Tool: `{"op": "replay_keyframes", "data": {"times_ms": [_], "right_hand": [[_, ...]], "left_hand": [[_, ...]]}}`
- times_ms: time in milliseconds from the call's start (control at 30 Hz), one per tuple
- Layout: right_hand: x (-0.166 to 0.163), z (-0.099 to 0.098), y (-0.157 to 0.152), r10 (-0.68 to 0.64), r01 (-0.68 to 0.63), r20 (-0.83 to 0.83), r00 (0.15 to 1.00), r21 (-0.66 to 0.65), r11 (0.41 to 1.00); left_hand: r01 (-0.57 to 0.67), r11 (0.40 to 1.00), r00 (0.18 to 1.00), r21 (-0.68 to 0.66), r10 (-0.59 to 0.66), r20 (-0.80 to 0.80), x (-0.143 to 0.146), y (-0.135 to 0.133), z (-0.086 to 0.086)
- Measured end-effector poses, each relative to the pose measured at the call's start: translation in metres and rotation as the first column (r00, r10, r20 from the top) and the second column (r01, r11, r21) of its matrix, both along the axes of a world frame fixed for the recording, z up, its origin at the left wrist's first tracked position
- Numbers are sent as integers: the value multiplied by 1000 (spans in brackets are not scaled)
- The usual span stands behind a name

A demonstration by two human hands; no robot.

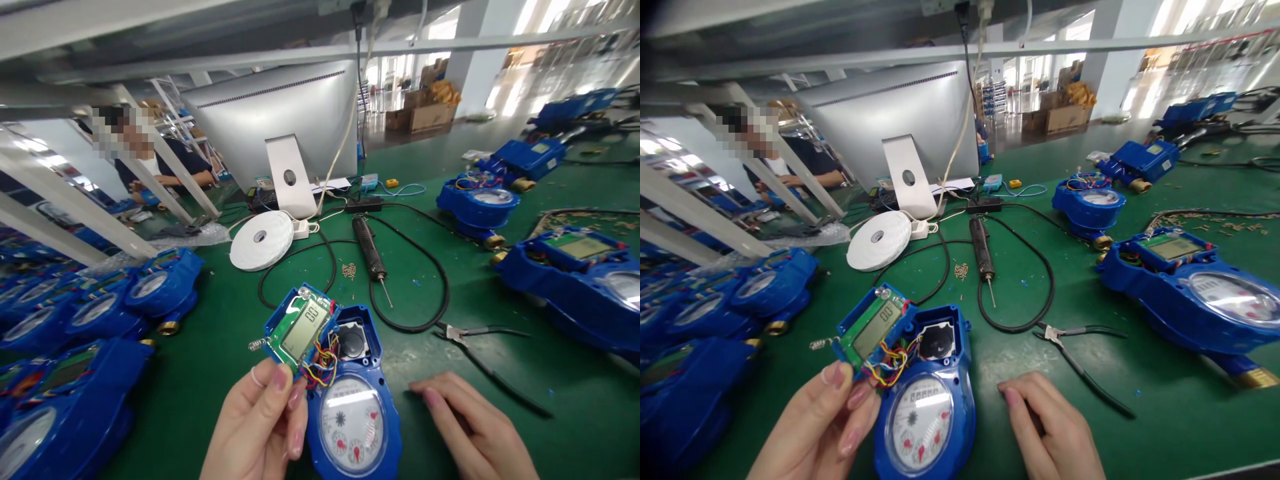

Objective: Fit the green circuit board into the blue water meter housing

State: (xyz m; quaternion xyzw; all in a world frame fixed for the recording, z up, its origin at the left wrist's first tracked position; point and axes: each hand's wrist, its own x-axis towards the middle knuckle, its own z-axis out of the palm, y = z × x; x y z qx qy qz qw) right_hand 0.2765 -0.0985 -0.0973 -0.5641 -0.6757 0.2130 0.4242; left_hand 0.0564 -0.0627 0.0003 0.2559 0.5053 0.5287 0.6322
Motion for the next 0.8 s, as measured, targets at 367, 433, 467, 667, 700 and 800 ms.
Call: {"op": "replay_keyframes", "data": {"times_ms": [367,433,467,667,700,800], "right_hand": [[2,29,20,-9,-7,105,994,145,989],[3,45,31,25,-51,142,989,180,982],[3,53,38,50,-82,157,986,205,975],[-8,88,82,357,-419,259,897,244,875],[-11,90,88,399,-459,262,879,234,857],[-17,86,98,477,-517,208,854,224,826]], "left_hand": [[512,856,834,74,-475,-280,-31,27,3],[589,805,778,67,-543,-317,-34,35,10],[607,792,763,61,-559,-325,-35,38,13],[627,778,760,30,-604,-240,-32,45,19],[639,769,756,24,-622,-206,-32,45,18],[658,753,748,8,-651,-132,-34,45,13]]}}
